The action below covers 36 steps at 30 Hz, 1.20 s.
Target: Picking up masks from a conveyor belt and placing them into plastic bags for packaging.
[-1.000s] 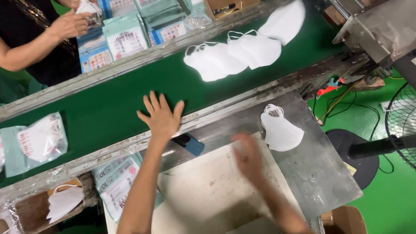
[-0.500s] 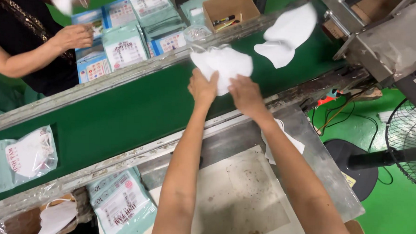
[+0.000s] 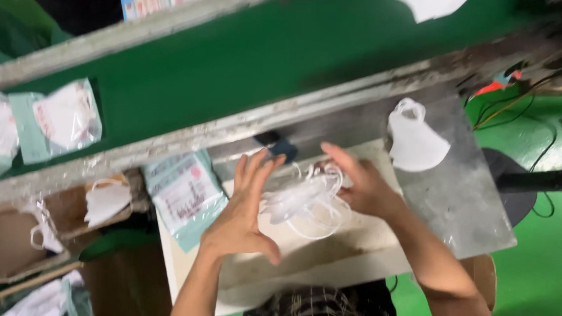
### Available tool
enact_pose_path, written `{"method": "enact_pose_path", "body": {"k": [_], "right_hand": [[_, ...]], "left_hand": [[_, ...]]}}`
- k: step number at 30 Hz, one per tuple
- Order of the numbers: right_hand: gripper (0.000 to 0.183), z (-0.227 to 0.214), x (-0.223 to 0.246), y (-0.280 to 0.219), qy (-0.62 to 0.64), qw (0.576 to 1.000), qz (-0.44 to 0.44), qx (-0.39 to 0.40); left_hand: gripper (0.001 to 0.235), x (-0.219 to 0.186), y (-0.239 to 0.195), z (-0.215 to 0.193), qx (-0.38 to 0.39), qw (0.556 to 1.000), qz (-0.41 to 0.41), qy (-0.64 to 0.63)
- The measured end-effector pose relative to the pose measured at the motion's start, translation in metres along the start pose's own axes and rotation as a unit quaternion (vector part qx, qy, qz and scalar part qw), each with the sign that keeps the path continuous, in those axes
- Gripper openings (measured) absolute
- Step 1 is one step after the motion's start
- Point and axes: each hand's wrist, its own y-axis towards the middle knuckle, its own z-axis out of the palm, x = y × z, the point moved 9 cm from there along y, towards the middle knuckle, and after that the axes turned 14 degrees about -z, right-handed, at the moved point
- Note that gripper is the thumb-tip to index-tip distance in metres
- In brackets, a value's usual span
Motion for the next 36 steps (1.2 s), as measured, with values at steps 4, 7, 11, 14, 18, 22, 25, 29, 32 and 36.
{"method": "enact_pose_path", "body": {"k": [4, 7, 11, 14, 18, 22, 25, 29, 32, 36], "right_hand": [[0.101, 0.064, -0.006, -0.021, 0.066, 0.998, -0.008, 0.017], [0.12, 0.099, -0.034, -0.023, 0.096, 0.978, 0.174, 0.068], [0.109, 0.116, -0.034, -0.041, 0.067, 0.993, 0.093, 0.015], [0.112, 0.105, 0.011, -0.012, 0.057, 0.996, 0.065, 0.031], [0.126, 0.106, 0.01, -0.009, -0.14, 0.977, 0.061, 0.147], [0.106, 0.124, -0.013, -0.023, -0.102, 0.983, 0.05, 0.146], [0.103, 0.112, -0.033, -0.041, 0.05, 0.955, 0.288, 0.055], [0.099, 0.131, -0.055, -0.051, 0.404, 0.907, 0.078, -0.086], [0.092, 0.127, -0.039, -0.042, 0.559, 0.811, 0.097, -0.141], [0.089, 0.135, -0.055, -0.054, 0.468, 0.833, 0.201, -0.216]], "left_hand": [[0.14, 0.106, -0.037, 0.065, 0.019, 0.979, -0.176, 0.103], [0.121, 0.157, -0.051, 0.095, -0.047, 0.979, -0.176, 0.094], [0.106, 0.163, -0.072, 0.103, -0.128, 0.98, -0.151, -0.015], [0.102, 0.18, -0.082, 0.098, -0.173, 0.973, -0.149, -0.031], [0.107, 0.188, -0.084, 0.109, -0.184, 0.968, -0.161, -0.052], [0.119, 0.122, -0.067, 0.095, -0.163, 0.983, -0.083, 0.027], [0.069, 0.173, -0.091, 0.111, -0.149, 0.968, -0.171, -0.105], [0.035, 0.168, -0.142, 0.093, -0.156, 0.862, -0.324, -0.357], [0.035, 0.132, -0.146, 0.063, -0.153, 0.882, -0.255, -0.366], [0.041, 0.127, -0.135, 0.042, -0.159, 0.927, -0.311, -0.138]]}}
